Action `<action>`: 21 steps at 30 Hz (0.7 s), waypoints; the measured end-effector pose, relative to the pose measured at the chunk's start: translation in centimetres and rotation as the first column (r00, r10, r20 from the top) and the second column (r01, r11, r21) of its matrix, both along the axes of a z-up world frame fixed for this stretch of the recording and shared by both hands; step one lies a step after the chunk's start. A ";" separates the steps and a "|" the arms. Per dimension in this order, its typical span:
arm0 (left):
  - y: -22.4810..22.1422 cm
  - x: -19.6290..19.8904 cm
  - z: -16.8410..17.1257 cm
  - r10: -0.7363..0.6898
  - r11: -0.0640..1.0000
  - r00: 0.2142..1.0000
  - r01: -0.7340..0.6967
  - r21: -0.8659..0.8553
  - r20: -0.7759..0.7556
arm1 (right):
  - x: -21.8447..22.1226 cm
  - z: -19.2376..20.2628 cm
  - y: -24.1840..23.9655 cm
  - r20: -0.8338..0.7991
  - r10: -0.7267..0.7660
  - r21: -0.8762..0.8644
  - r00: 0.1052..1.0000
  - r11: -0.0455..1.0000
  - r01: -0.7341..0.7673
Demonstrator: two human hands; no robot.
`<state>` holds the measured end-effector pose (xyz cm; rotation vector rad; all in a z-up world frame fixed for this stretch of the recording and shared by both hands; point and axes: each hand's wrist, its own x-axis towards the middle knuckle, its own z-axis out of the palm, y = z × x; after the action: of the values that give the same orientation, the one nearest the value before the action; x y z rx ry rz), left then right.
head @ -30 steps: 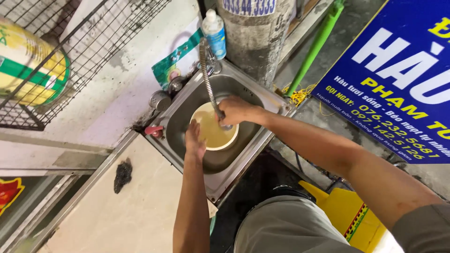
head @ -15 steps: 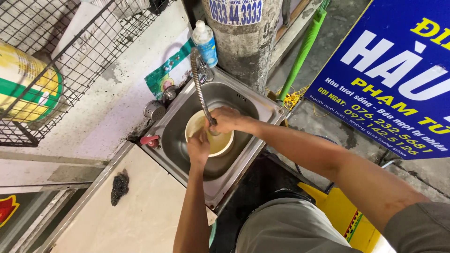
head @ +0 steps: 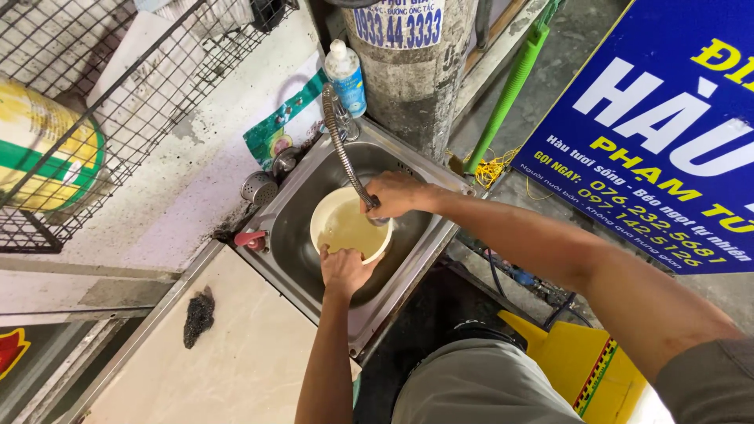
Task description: The recorder washes their hands, slices several pineapples on a cutting board, places the slices into a bucket, and then thoroughly washes out an empty bucket at the sink.
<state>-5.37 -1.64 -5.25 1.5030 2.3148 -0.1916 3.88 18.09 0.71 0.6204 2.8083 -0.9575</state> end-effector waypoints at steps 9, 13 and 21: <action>3.2 0.3 -4.8 0.081 0.996 0.972 -0.084 0.004 0.221 | -1.2 -3.8 -0.6 -0.287 0.083 -0.155 0.954 0.979 -0.132; 3.7 0.1 -4.5 0.083 0.996 0.977 -0.079 -0.026 0.196 | 0.3 -1.3 0.8 -0.197 0.159 -0.090 0.967 0.980 -0.179; 4.0 0.3 -4.8 0.133 0.982 0.973 -0.102 -0.162 0.189 | -1.0 -2.3 -0.6 -0.239 0.174 -0.164 0.955 0.962 -0.216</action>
<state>-5.04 2.37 -10.01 1.2473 2.1694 -0.1718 2.84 17.47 -1.55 0.2163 2.8469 -1.3044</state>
